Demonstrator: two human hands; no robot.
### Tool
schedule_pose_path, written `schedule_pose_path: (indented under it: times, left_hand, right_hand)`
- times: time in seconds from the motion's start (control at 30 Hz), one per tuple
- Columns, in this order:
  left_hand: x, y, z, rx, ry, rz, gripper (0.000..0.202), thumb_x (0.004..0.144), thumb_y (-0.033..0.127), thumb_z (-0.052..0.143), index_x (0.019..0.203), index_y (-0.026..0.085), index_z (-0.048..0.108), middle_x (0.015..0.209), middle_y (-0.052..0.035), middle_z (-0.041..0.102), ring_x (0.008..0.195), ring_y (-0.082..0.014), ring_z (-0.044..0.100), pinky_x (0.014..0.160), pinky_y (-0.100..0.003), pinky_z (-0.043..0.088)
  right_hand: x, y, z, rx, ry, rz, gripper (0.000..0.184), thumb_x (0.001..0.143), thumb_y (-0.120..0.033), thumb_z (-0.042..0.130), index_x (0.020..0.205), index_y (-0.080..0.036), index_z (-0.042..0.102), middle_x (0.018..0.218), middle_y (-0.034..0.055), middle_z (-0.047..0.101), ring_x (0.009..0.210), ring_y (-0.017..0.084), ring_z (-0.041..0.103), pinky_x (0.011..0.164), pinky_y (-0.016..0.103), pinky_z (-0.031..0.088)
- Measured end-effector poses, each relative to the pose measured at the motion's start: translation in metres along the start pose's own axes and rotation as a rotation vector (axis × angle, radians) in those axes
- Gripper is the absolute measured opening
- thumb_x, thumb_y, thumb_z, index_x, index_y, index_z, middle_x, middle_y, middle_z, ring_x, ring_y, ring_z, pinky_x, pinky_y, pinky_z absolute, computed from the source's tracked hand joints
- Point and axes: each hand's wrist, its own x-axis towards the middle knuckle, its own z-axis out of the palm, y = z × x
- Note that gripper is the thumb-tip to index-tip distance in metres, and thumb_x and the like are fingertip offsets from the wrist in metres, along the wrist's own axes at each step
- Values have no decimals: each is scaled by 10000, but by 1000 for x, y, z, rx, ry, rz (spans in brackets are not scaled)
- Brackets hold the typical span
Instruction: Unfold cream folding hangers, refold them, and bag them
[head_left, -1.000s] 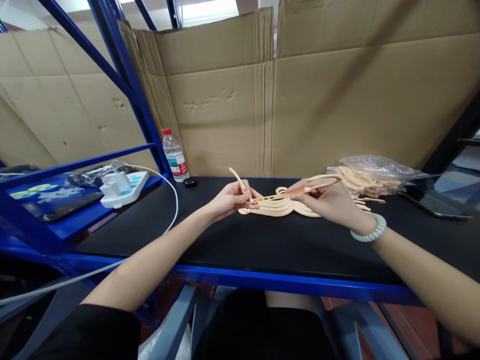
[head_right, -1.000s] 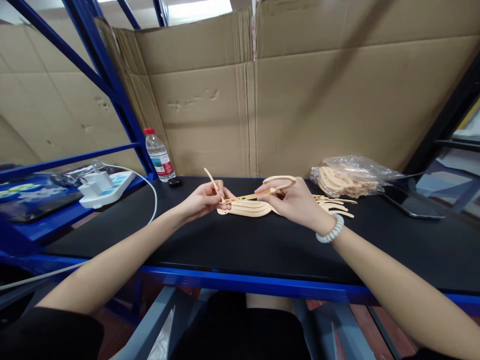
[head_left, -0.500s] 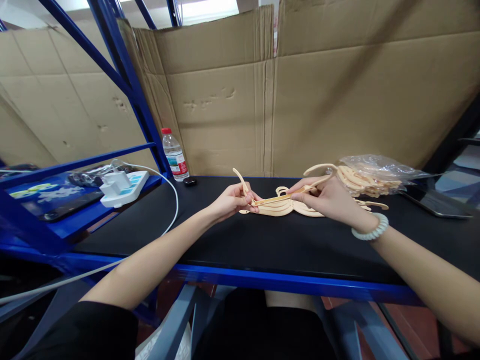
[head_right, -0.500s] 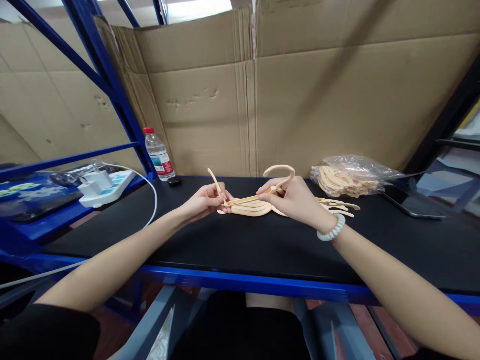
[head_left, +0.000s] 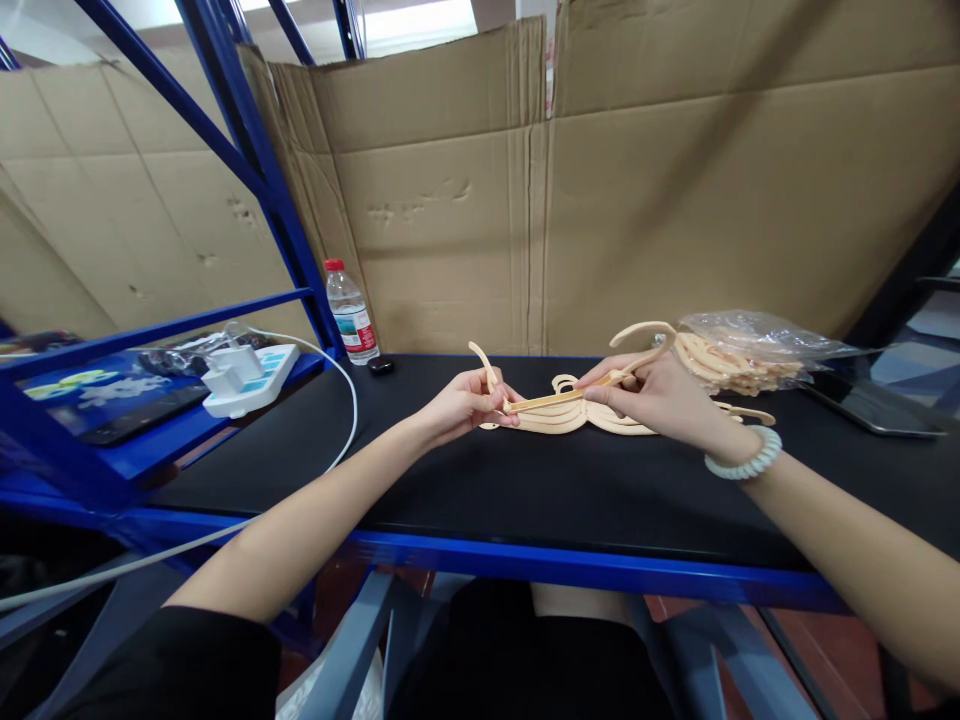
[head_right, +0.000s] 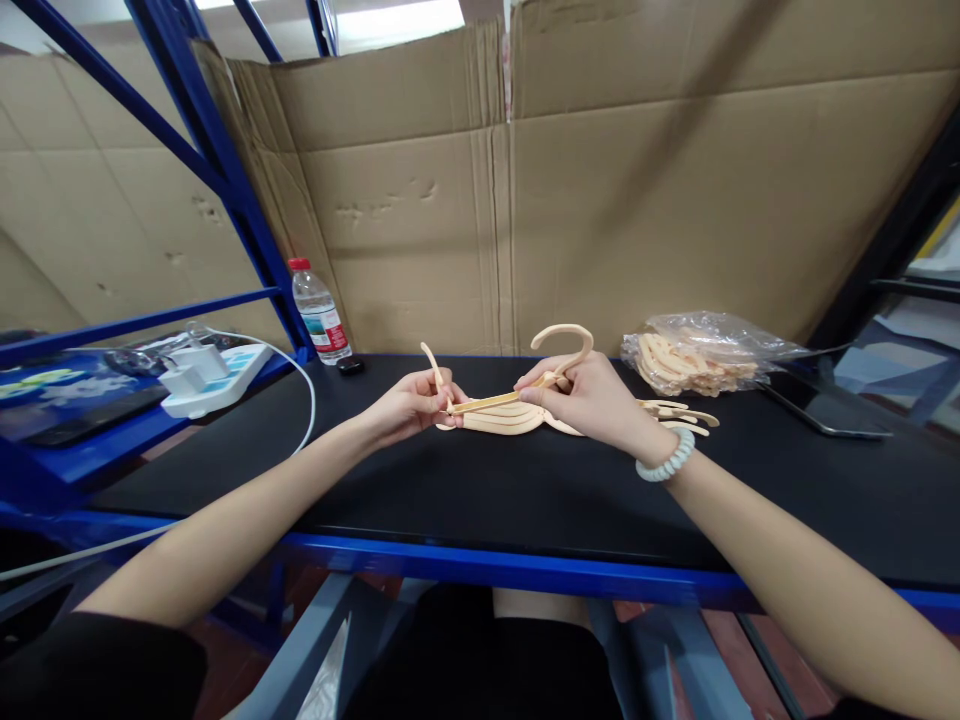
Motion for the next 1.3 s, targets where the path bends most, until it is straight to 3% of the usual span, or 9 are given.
schedule_pose_path:
  times: [0.2, 0.4, 0.6, 0.83, 1.07, 1.2, 1.3]
  left_hand:
    - [0, -6, 7, 9, 84, 56, 411, 625, 228, 826, 699, 137, 432, 763, -73, 694, 594, -150, 670, 611, -254, 553]
    - [-2, -7, 15, 104, 172, 124, 348, 673, 219, 783, 708, 137, 447, 738, -70, 694, 572, -139, 661, 571, -233, 536]
    - [-4, -9, 23, 198, 282, 227, 259, 732, 193, 723, 708, 132, 472, 666, -40, 660, 536, -117, 637, 562, -229, 539]
    - [-3, -17, 25, 196, 321, 297, 257, 728, 169, 702, 684, 149, 450, 746, -62, 706, 595, -141, 675, 622, -260, 565]
    - [0, -26, 22, 142, 336, 306, 340, 680, 219, 765, 656, 151, 433, 807, -93, 727, 719, -197, 712, 661, -279, 564]
    - [0, -28, 22, 150, 315, 332, 369, 665, 233, 791, 671, 154, 431, 835, -92, 729, 752, -196, 711, 701, -296, 557]
    - [0, -26, 22, 198, 302, 356, 356, 664, 228, 797, 682, 148, 451, 846, -94, 728, 760, -201, 710, 711, -304, 553]
  right_hand:
    - [0, 2, 1, -8, 4, 8, 224, 802, -373, 616, 804, -179, 729, 424, -44, 458, 388, 67, 360, 379, 230, 217]
    - [1, 1, 2, -41, 23, 22, 210, 803, -343, 615, 805, -172, 737, 439, -34, 496, 397, 77, 385, 406, 239, 282]
    - [2, -1, 5, -12, 47, 43, 301, 791, -348, 616, 565, -153, 657, 604, 45, 651, 456, 93, 488, 444, 247, 360]
    - [4, 4, 6, -26, 71, 45, 432, 799, -335, 604, 408, -165, 535, 798, 76, 720, 515, 104, 551, 455, 249, 385]
    - [5, 9, 7, -13, 90, 81, 428, 792, -322, 616, 400, -165, 546, 802, 77, 720, 550, 112, 577, 472, 243, 402]
    - [5, 8, 6, 36, 81, 150, 463, 784, -360, 627, 381, -158, 521, 798, 88, 714, 454, 78, 503, 403, 236, 352]
    - [6, 6, 4, 94, 80, 207, 387, 778, -369, 637, 462, -151, 585, 666, 79, 678, 412, 73, 455, 373, 228, 322]
